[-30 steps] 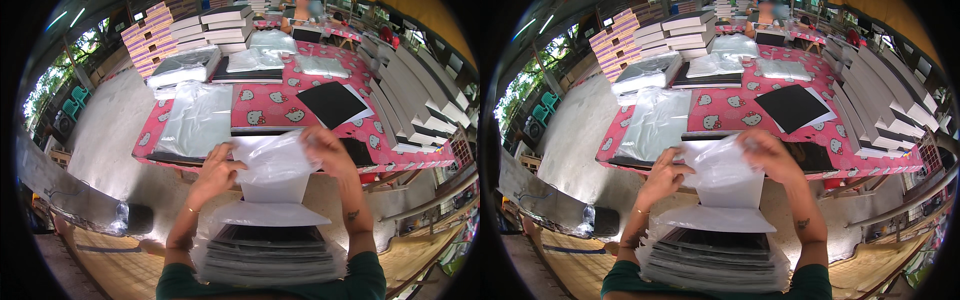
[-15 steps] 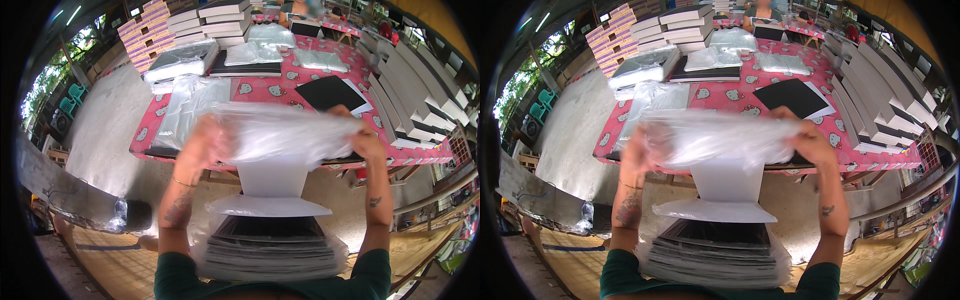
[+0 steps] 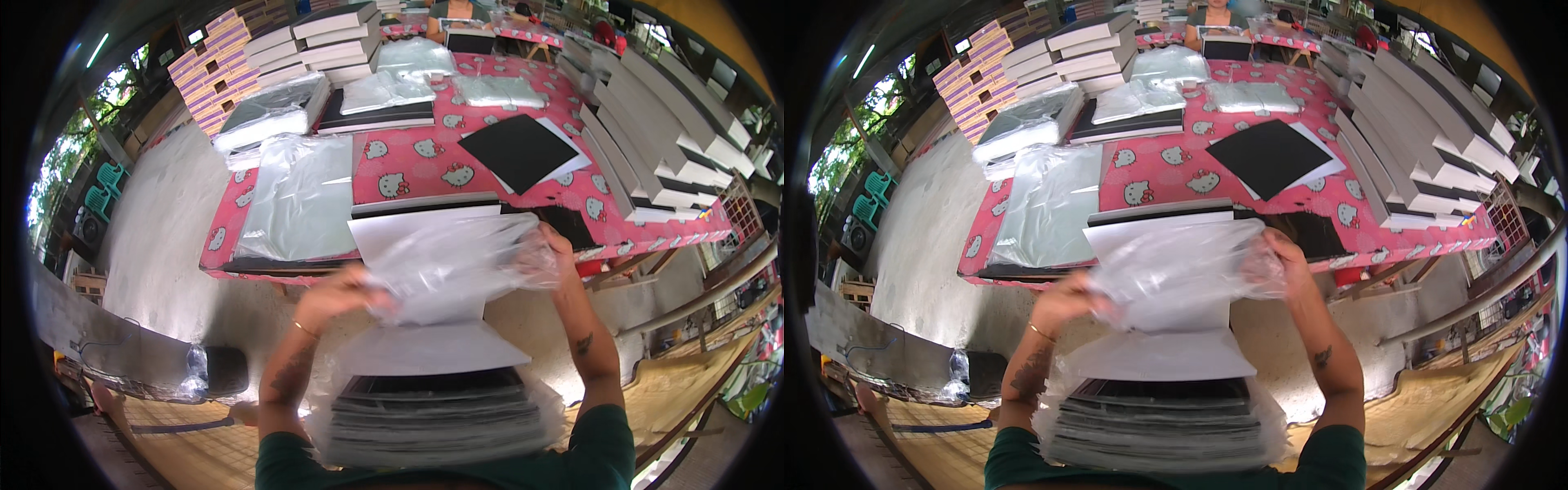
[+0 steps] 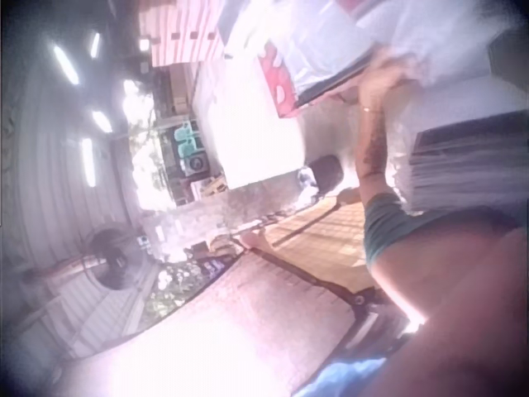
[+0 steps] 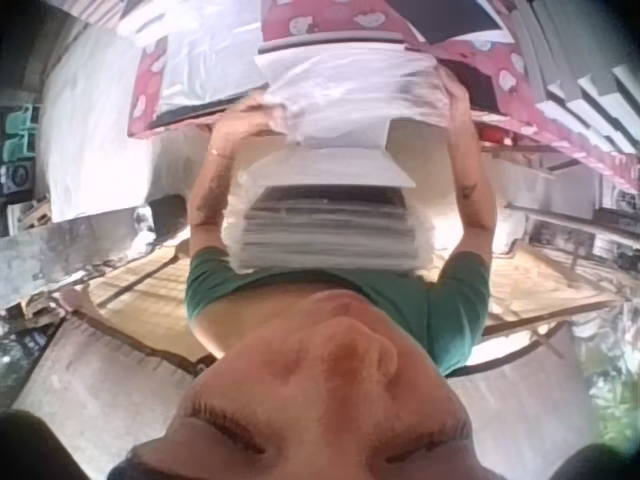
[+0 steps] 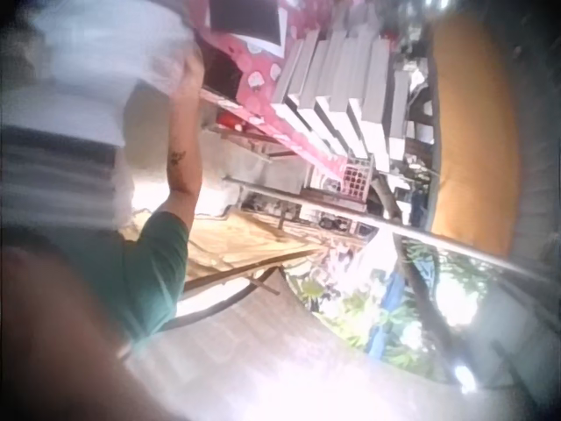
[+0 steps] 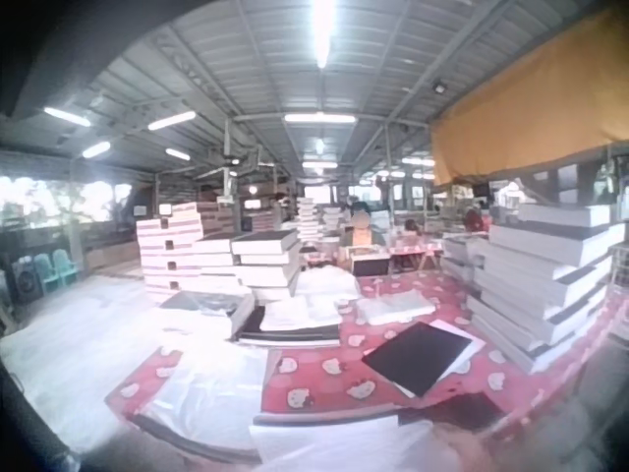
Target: The person places paper items into individual plastic bags and stacks them. They handle a stack of papers and multiple clear plastic bags throughout the process.
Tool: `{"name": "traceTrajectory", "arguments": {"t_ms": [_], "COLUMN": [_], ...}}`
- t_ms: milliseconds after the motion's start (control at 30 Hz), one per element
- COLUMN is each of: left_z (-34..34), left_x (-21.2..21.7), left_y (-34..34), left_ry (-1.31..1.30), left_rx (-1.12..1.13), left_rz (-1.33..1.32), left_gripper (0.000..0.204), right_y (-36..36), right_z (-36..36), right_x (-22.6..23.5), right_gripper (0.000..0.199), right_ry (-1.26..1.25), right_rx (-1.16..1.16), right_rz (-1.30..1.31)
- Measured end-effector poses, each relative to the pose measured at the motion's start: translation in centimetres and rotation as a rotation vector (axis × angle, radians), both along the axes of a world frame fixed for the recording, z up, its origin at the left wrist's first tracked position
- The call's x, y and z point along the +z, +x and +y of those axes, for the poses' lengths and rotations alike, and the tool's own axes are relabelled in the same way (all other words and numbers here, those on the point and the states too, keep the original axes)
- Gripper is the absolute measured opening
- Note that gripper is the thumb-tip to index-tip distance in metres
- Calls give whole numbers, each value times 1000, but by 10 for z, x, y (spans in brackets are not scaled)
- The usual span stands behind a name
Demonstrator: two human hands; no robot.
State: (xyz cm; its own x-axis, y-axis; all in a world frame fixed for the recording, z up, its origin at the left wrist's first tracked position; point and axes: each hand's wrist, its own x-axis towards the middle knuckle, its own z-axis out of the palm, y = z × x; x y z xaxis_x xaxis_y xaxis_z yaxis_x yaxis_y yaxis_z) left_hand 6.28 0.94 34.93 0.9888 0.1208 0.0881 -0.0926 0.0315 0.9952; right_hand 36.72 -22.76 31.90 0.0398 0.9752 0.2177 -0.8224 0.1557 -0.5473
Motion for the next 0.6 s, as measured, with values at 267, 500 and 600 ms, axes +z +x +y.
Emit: {"name": "traceTrajectory", "arguments": {"t_ms": [267, 500, 600], "left_z": [28, 8, 10], "left_x": [-1, -17, -25], "left_y": [-17, 27, 43], "left_ry": [57, 116, 122], "left_rx": [-61, 984, 1166], "left_rz": [174, -198, -228], "left_gripper": [9, 8, 9], "right_y": [-15, -36, -31], "right_z": [-1, 48, 52], "right_x": [32, 19, 8], "right_gripper": [15, 29, 32], "right_ry": [-265, -187, -166], "right_rx": [-245, -1232, -1331], "right_rz": [-437, -1489, -1513]}}
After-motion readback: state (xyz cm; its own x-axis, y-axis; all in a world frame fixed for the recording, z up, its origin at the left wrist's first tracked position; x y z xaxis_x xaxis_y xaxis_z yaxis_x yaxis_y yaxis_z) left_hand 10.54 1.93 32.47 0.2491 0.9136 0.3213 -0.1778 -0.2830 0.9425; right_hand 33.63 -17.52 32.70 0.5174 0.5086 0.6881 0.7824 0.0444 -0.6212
